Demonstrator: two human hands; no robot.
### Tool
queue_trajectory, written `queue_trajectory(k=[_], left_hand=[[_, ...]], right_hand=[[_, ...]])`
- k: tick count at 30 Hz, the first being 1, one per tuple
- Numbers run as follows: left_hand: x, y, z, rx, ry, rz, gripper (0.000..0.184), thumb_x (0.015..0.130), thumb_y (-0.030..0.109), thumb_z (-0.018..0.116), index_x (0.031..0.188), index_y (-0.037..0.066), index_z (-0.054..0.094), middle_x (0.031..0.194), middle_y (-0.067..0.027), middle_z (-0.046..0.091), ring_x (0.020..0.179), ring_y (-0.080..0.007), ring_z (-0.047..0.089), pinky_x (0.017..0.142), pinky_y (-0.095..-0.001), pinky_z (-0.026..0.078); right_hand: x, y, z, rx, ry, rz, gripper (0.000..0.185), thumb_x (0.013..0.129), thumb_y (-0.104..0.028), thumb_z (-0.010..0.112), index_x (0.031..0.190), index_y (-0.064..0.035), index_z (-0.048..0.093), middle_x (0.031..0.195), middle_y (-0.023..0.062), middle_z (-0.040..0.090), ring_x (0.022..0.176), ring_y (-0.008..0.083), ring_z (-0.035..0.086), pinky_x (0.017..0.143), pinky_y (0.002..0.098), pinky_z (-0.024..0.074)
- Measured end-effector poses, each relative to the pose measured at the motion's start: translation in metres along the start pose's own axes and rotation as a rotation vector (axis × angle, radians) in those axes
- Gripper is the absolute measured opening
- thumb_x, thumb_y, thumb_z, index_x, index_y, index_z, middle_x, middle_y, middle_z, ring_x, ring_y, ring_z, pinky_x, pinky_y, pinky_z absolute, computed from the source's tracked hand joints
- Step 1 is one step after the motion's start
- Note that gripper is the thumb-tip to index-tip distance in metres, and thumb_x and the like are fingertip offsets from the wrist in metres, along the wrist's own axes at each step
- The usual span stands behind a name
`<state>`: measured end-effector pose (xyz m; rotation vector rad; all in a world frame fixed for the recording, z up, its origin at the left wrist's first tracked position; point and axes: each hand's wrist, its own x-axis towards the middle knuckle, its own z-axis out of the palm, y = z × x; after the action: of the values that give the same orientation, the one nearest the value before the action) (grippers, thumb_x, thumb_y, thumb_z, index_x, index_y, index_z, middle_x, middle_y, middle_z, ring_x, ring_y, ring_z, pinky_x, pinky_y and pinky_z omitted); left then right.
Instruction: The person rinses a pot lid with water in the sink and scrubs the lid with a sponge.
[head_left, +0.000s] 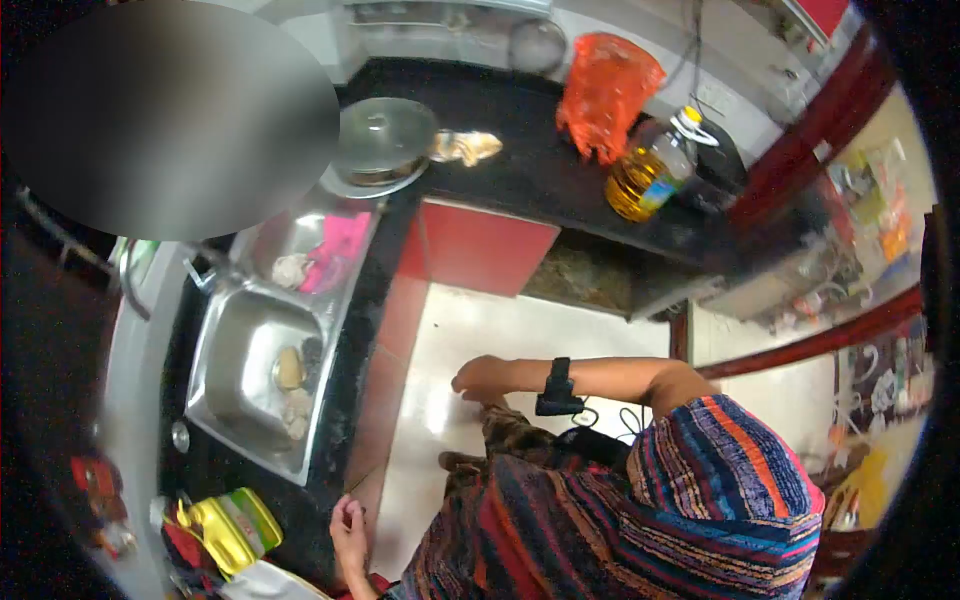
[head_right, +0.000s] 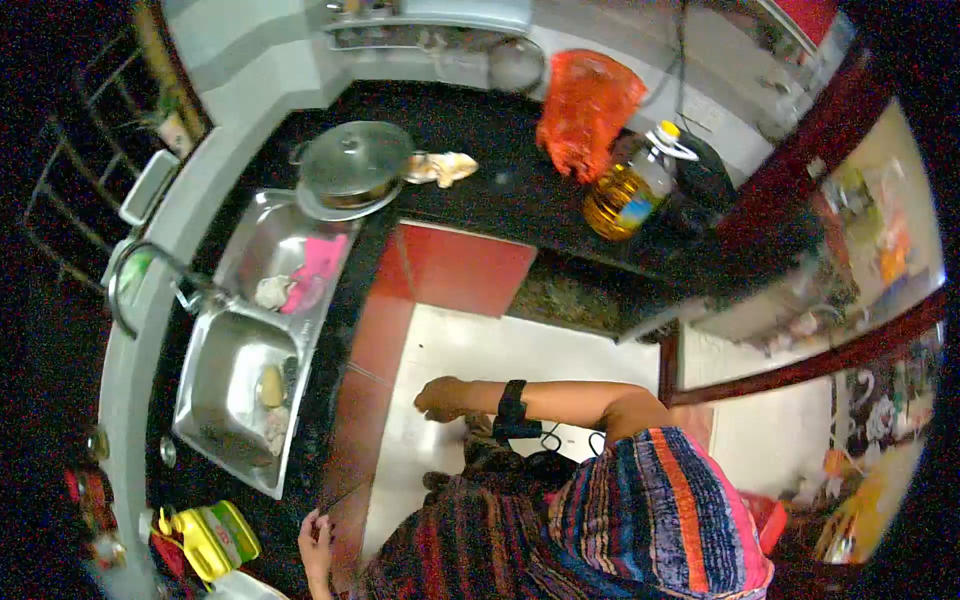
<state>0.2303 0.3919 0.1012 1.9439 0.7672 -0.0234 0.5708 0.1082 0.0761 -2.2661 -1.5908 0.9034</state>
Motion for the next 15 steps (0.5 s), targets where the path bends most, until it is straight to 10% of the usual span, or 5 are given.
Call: queue_trajectory(k=[7,15], left_hand=[[0.03,0.054,0.017,-0.186,-0.046,-0.187,0.036,0.096,0.019,0.06,0.125,-0.001,0.056,0.095,-0.0035,0.064,0.082,-0.0108,0.06,0.071,-0.0237,0.049],[0.038,0.108,0.049,-0.119,-0.074,-0.097,0.037,0.095,0.019,0.061,0.126,0.001,0.054,0.094,-0.0027,0.063,0.082,-0.0101,0.06,0.07,-0.0229,0.048]], right_hand=[[-0.089,0.075,0.036,0.13,-0.069,0.381,0.029,0.086,-0.034,0.061,0.104,-0.0112,0.066,0.102,0.014,0.067,0.097,0.0353,0.063,0.081,0.0488,0.0498],[-0.103,0.137,0.041,0.089,-0.011,0.296,0.02,0.083,-0.027,0.06,0.094,-0.0108,0.064,0.092,0.0146,0.067,0.091,0.0368,0.064,0.077,0.05,0.0496]])
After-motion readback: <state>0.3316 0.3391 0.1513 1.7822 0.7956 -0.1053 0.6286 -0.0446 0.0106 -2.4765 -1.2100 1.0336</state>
